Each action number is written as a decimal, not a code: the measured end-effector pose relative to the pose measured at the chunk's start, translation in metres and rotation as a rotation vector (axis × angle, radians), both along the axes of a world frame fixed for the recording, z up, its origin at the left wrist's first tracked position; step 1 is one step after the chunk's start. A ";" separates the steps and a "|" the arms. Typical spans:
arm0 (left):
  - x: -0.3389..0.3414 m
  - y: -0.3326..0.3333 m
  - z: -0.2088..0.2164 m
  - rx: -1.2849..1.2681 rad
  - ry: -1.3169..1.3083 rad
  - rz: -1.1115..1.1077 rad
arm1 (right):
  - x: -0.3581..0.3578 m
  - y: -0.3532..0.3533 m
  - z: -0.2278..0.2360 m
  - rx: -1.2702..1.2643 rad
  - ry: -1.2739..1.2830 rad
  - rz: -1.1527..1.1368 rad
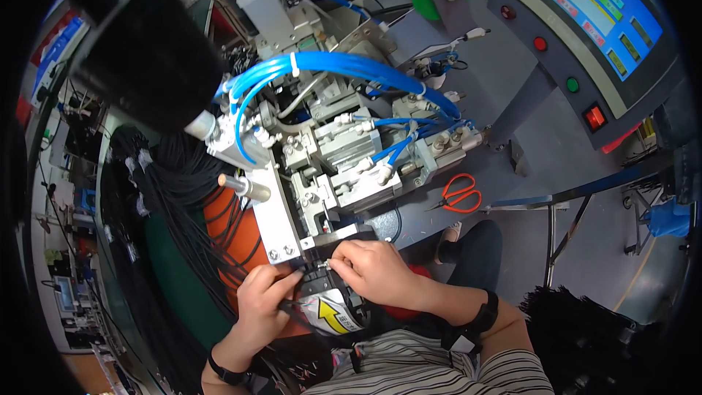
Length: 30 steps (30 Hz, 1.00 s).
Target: The person picks up a bundle of wires, separates a single wire, and inserts its end into the machine. After the machine cycles, the person removes the wire and places the bundle onto a rack.
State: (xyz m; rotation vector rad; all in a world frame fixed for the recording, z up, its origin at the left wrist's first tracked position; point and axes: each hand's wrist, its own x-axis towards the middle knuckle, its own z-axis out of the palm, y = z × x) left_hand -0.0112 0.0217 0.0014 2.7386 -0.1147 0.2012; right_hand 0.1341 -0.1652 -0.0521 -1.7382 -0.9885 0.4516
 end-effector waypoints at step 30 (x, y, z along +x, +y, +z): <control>0.011 -0.022 -0.009 -0.575 -0.107 0.089 | -0.007 -0.002 0.020 0.301 1.128 0.208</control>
